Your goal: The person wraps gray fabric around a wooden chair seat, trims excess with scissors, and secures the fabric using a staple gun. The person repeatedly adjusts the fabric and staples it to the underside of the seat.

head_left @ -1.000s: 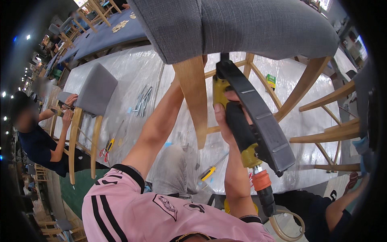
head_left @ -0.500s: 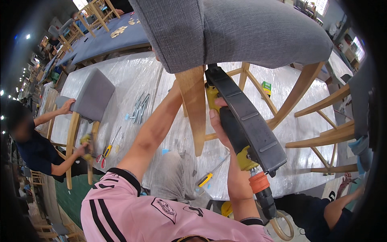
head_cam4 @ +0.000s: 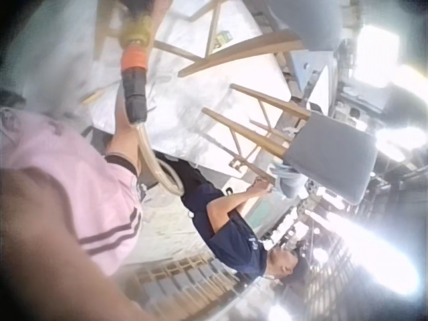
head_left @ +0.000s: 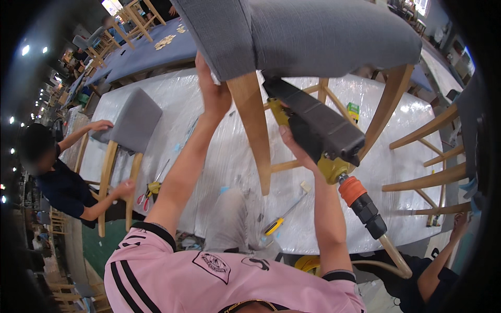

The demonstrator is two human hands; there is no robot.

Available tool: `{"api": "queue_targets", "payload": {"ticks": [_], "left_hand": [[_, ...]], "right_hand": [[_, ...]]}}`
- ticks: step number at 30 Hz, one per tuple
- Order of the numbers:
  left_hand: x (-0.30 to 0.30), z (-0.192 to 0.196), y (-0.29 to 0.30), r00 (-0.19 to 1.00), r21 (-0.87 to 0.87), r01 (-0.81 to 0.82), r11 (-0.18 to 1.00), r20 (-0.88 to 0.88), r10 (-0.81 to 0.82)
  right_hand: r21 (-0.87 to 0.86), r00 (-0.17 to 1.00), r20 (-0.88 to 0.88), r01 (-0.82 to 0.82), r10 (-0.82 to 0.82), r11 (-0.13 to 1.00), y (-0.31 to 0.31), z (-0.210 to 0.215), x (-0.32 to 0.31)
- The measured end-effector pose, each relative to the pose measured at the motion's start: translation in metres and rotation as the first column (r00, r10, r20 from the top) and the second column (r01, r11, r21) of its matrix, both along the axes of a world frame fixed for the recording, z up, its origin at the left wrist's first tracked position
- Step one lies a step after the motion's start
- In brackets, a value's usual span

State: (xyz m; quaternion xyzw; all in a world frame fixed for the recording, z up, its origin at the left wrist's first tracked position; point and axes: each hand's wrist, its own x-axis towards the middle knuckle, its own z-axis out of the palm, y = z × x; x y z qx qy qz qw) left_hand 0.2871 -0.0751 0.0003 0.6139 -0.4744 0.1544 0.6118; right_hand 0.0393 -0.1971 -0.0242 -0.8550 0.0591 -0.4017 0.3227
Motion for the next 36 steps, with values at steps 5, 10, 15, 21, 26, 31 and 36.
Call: {"api": "queue_targets", "payload": {"ticks": [5, 10, 15, 21, 26, 31, 36], "left_hand": [[-0.109, 0.049, 0.007, 0.982, -0.239, -0.108, 0.965, -0.179, 0.066], [-0.140, 0.052, -0.030, 0.926, -0.156, -0.378, 0.912, -0.074, 0.371], [-0.134, 0.049, -0.025, 0.969, -0.259, -0.239, 0.936, -0.005, 0.246], [-0.132, 0.048, -0.012, 0.932, -0.156, -0.339, 0.928, 0.077, 0.353], [-0.127, 0.048, -0.030, 0.942, -0.185, -0.321, 0.929, 0.039, 0.333], [-0.119, 0.044, -0.019, 0.960, -0.242, -0.275, 0.930, -0.026, 0.277], [-0.123, 0.044, -0.035, 0.885, -0.159, -0.451, 0.878, 0.044, 0.463]], "right_hand": [[0.600, 0.981, 0.141, 0.021, -0.131, 0.800, 0.043, -0.072, -0.061], [0.998, 0.922, -0.030, 0.050, -0.387, 0.041, 0.129, -0.210, -0.174], [0.897, 0.886, -0.200, -0.007, -0.419, -0.443, 0.174, -0.347, -0.254], [0.726, 0.932, -0.267, 0.027, -0.246, -0.687, 0.195, -0.426, -0.298], [0.680, 0.801, -0.540, 0.596, 0.259, -0.427, 0.196, -0.452, -0.298], [0.430, 0.216, -0.903, 0.397, 0.372, 0.811, 0.121, -0.390, -0.240], [0.400, 0.476, -0.852, 0.322, 0.219, 0.858, 0.147, -0.450, -0.170]]}}
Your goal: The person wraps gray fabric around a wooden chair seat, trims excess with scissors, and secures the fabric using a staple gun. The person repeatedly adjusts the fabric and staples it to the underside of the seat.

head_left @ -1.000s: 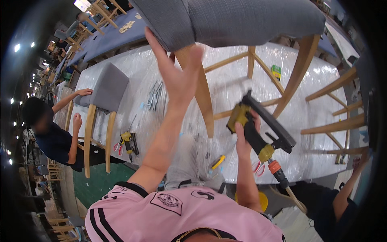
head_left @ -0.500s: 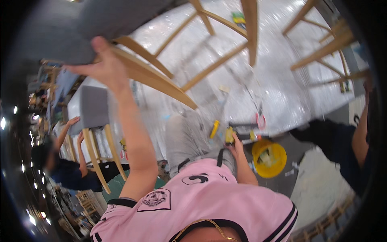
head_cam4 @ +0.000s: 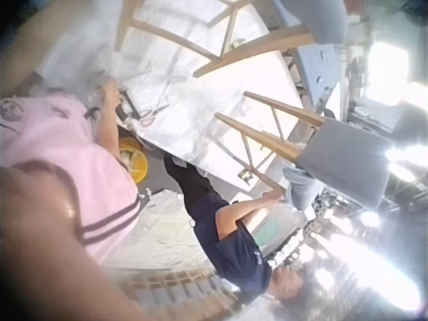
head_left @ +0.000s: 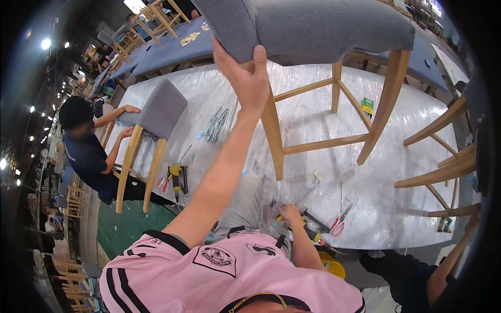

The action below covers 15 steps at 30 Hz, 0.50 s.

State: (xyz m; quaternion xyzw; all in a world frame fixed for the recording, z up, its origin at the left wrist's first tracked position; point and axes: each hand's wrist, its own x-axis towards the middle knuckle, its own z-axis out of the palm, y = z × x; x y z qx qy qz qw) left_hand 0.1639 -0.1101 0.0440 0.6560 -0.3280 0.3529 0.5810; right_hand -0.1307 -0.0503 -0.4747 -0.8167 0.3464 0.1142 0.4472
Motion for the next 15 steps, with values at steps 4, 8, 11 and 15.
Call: {"api": "queue_targets", "payload": {"ticks": [4, 8, 11, 15], "left_hand": [[-0.009, 0.033, 0.012, 0.860, 0.085, -0.279, 0.957, 0.465, 0.210], [-0.015, 0.060, 0.001, 0.658, 0.520, -0.283, 0.806, 0.716, -0.230], [-0.020, 0.050, -0.006, 0.578, 0.595, -0.432, 0.678, 0.759, -0.298], [-0.010, 0.045, -0.002, 0.472, 0.528, -0.594, 0.607, 0.840, -0.269]], "right_hand": [[-0.055, 0.993, 0.013, 0.120, -0.119, 0.991, 0.021, 0.006, 0.009], [0.262, 0.853, 0.280, 0.374, -0.441, 0.890, 0.025, 0.040, 0.005], [0.527, 0.652, 0.401, 0.410, -0.643, 0.744, 0.024, 0.057, -0.010], [0.583, 0.575, 0.501, 0.328, -0.647, 0.743, 0.006, 0.160, -0.042]]}}
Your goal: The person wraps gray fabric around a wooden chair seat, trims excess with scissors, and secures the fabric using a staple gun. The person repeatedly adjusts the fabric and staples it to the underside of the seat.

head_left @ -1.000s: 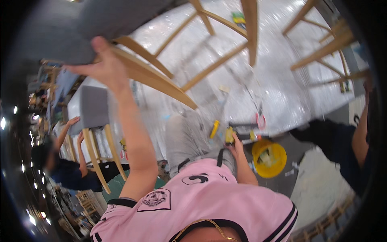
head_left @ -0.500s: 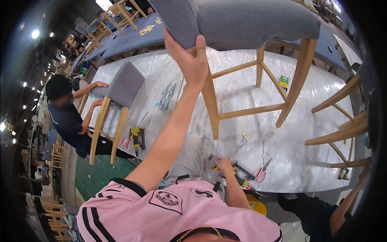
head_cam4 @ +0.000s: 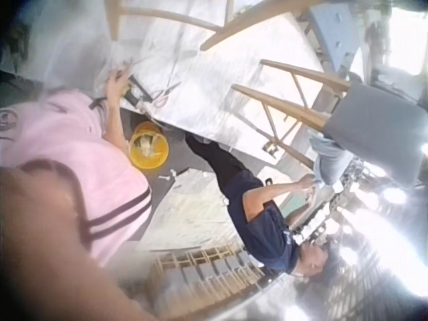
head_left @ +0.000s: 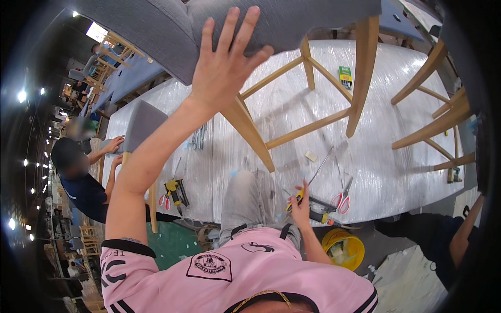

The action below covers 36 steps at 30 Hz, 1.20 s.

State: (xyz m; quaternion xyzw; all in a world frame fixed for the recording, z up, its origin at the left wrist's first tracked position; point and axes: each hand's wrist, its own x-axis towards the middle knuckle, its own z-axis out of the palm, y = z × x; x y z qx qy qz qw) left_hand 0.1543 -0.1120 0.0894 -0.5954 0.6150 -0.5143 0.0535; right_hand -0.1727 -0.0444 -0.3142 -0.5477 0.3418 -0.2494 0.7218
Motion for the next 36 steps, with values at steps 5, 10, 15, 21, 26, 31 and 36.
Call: {"api": "queue_targets", "payload": {"ticks": [5, 10, 15, 21, 26, 31, 36], "left_hand": [[-0.010, 0.009, -0.003, 1.000, -0.076, 0.025, 0.997, -0.001, -0.025], [-0.017, 0.011, -0.012, 0.980, -0.139, 0.141, 0.980, -0.124, -0.158], [-0.008, 0.005, -0.014, 0.972, -0.133, 0.155, 0.979, -0.155, -0.175], [0.005, 0.009, -0.013, 0.968, -0.125, 0.150, 0.981, -0.183, -0.172], [0.015, 0.018, -0.006, 0.902, -0.165, 0.297, 0.940, -0.273, -0.333], [0.019, 0.027, -0.014, 0.854, -0.213, 0.283, 0.935, -0.387, -0.347], [0.019, 0.036, -0.012, 0.774, -0.236, 0.221, 0.946, -0.548, -0.317]], "right_hand": [[-0.280, 0.993, 0.118, 0.034, 0.000, 0.959, -0.071, 0.072, 0.018], [-0.084, 0.961, 0.272, 0.074, -0.048, 0.994, -0.162, 0.189, 0.094], [-0.059, 0.792, 0.609, 0.086, -0.032, 0.995, -0.171, 0.313, 0.196], [-0.049, 0.605, 0.796, 0.006, 0.035, 0.999, -0.173, 0.323, 0.220], [-0.373, 0.848, 0.498, 0.017, 0.184, 0.928, -0.207, 0.302, 0.183], [-0.754, 0.973, 0.186, 0.055, 0.133, 0.654, -0.252, 0.246, 0.139], [-0.895, 0.991, 0.134, 0.114, 0.016, 0.431, -0.269, 0.256, 0.148]]}}
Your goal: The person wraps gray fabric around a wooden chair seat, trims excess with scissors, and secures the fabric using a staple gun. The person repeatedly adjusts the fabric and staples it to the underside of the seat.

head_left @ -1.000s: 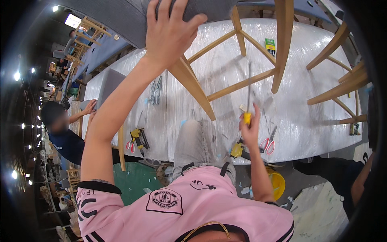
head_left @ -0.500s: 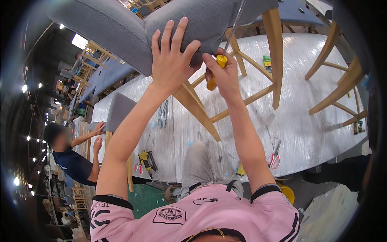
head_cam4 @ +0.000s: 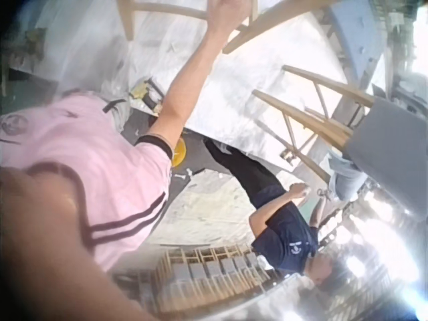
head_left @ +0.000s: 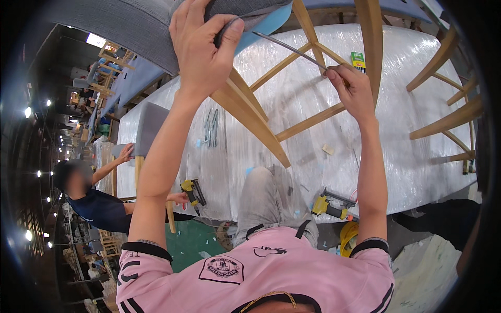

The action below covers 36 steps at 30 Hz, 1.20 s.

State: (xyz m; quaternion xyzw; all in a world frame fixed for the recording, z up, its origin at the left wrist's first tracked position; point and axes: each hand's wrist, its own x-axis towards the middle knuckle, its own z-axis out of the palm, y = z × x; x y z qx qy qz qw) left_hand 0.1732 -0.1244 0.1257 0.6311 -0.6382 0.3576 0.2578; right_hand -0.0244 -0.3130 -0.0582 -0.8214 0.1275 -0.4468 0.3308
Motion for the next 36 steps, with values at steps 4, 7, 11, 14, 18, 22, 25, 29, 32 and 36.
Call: {"api": "queue_targets", "payload": {"ticks": [4, 7, 11, 14, 18, 22, 25, 29, 32, 36], "left_hand": [[0.006, 0.004, 0.001, 0.999, -0.002, 0.006, 1.000, 0.036, -0.006], [0.013, 0.007, 0.002, 0.992, 0.041, 0.030, 0.999, 0.123, -0.035], [0.021, 0.012, 0.016, 0.969, -0.018, 0.183, 0.983, 0.173, -0.178], [0.045, 0.015, 0.040, 0.993, -0.322, -0.004, 0.947, 0.112, 0.042], [0.048, 0.004, 0.045, 0.994, -0.427, -0.090, 0.900, 0.024, 0.111], [0.047, -0.016, 0.031, 0.950, -0.595, -0.042, 0.803, -0.272, -0.152], [0.045, -0.021, 0.027, 0.718, -0.714, -0.046, 0.699, -0.510, -0.473], [0.040, -0.045, 0.026, 0.820, -0.578, -0.146, 0.803, -0.526, -0.229], [0.029, -0.066, 0.029, 0.817, -0.521, -0.122, 0.845, -0.537, -0.213], [0.036, -0.072, 0.032, 0.859, -0.446, -0.152, 0.882, -0.501, -0.105]], "right_hand": [[-0.037, 0.998, 0.021, -0.063, 0.064, 0.997, -0.013, 0.016, 0.018], [0.055, 0.978, -0.088, -0.187, 0.192, 0.981, -0.032, 0.024, 0.022], [0.122, 0.936, -0.207, -0.263, 0.283, 0.957, -0.056, 0.035, 0.024], [0.027, 0.938, -0.161, -0.307, 0.307, 0.951, -0.071, 0.045, 0.023], [-0.081, 0.913, -0.169, -0.388, 0.371, 0.918, -0.089, 0.055, 0.037], [-0.089, 0.882, -0.231, -0.440, 0.411, 0.894, -0.095, 0.078, 0.025], [-0.111, 0.873, -0.268, -0.449, 0.408, 0.887, -0.090, 0.092, 0.031], [-0.174, 0.886, -0.255, -0.437, 0.388, 0.882, -0.066, 0.112, 0.042], [-0.190, 0.895, -0.298, -0.397, 0.333, 0.898, -0.053, 0.128, 0.042], [-0.208, 0.909, -0.303, -0.356, 0.286, 0.911, -0.039, 0.135, 0.042]]}}
